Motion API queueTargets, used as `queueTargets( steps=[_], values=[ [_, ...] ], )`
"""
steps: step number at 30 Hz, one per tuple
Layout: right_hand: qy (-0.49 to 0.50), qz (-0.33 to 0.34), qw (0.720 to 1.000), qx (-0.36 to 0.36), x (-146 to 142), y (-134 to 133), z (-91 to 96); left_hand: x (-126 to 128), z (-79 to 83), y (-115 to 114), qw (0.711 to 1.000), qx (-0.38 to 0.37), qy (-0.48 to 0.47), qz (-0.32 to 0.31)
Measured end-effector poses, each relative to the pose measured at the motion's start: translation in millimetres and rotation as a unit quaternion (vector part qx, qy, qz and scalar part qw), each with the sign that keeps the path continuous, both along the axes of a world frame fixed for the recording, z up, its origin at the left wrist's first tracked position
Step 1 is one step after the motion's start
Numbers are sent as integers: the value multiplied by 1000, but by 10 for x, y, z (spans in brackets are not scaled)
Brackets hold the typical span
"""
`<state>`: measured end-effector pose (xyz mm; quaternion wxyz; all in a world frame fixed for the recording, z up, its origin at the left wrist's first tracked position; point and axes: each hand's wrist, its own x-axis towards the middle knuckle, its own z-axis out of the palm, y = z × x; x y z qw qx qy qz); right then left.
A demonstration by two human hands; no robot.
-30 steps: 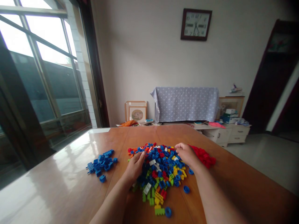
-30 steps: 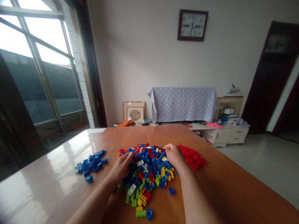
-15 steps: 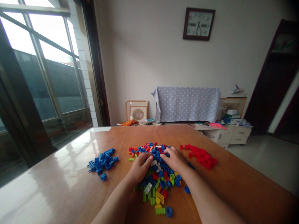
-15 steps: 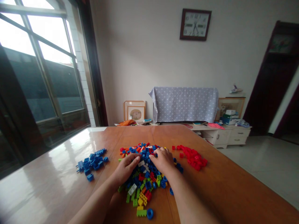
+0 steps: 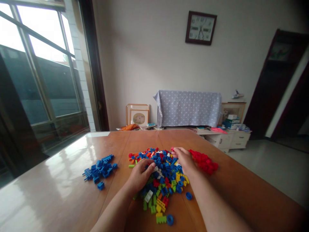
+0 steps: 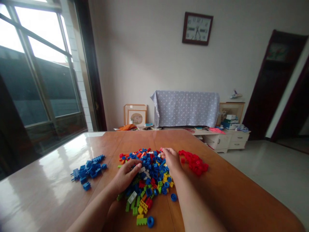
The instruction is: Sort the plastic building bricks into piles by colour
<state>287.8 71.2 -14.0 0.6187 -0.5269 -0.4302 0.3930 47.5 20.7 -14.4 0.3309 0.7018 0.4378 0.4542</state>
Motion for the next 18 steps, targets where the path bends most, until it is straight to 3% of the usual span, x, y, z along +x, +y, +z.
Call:
queueTargets(
  steps=[8, 13, 18],
  values=[
    [243, -78, 966, -47, 646, 109, -75, -19, 19, -1, 1000, -3, -23, 17],
    [315, -108, 941, -64, 771, 156, -163, -24, 34, 4, 999, 8, -25, 17],
    [327, -123, 935, -61, 804, 186, -186, -27, 32, 4, 1000, 12, -6, 17]
  ],
)
